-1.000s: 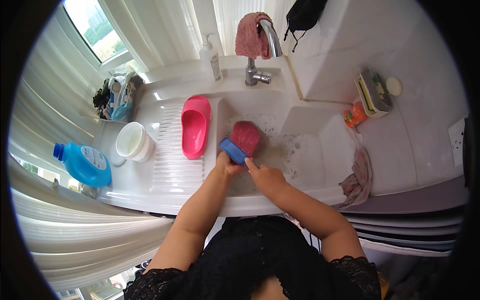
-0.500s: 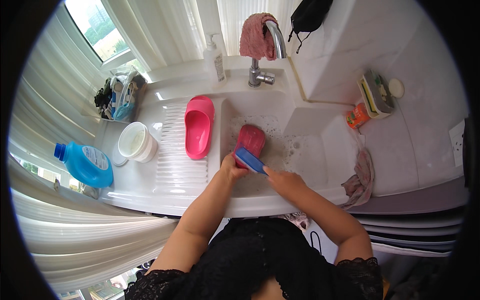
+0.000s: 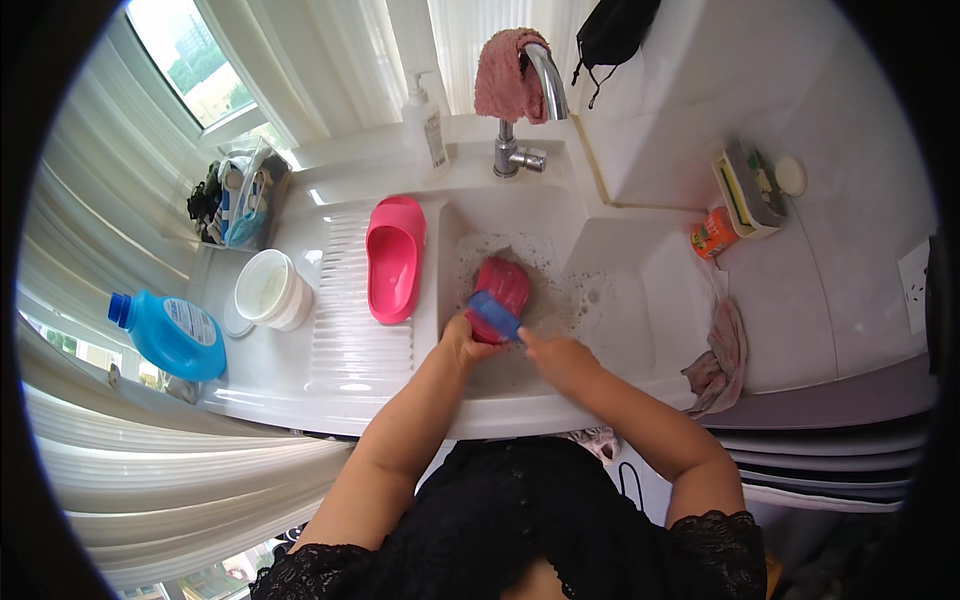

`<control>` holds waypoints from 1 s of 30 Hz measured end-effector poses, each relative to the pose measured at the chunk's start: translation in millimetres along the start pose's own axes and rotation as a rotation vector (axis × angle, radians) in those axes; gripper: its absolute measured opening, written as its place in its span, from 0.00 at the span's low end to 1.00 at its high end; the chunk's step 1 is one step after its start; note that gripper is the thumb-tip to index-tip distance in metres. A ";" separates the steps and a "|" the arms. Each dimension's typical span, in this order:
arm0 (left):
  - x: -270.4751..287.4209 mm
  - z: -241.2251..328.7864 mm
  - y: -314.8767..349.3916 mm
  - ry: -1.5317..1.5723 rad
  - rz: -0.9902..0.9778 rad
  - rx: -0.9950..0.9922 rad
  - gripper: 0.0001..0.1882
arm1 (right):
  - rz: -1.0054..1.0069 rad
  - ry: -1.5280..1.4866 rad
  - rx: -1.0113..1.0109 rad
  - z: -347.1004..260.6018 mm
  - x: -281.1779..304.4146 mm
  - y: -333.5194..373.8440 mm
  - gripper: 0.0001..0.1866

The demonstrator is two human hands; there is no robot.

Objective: The person scrubs a pink slipper with a blue brush in a sink. They rotate the slipper to clean the sole, sides, and interior surfaces thoroughly.

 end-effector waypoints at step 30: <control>-3.6 -4.3 1.7 -0.070 0.141 -0.088 0.34 | 0.080 -0.028 0.008 -2.7 -8.3 13.3 0.17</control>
Point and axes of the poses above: each hand's wrist, its own y-axis away from the middle knuckle, its own x-axis out of the back of the hand, z = x × y, the point moved 4 cm from there along -y, towards the middle knuckle, and after that the axes turned 2 degrees about y, right-handed, at the moved point
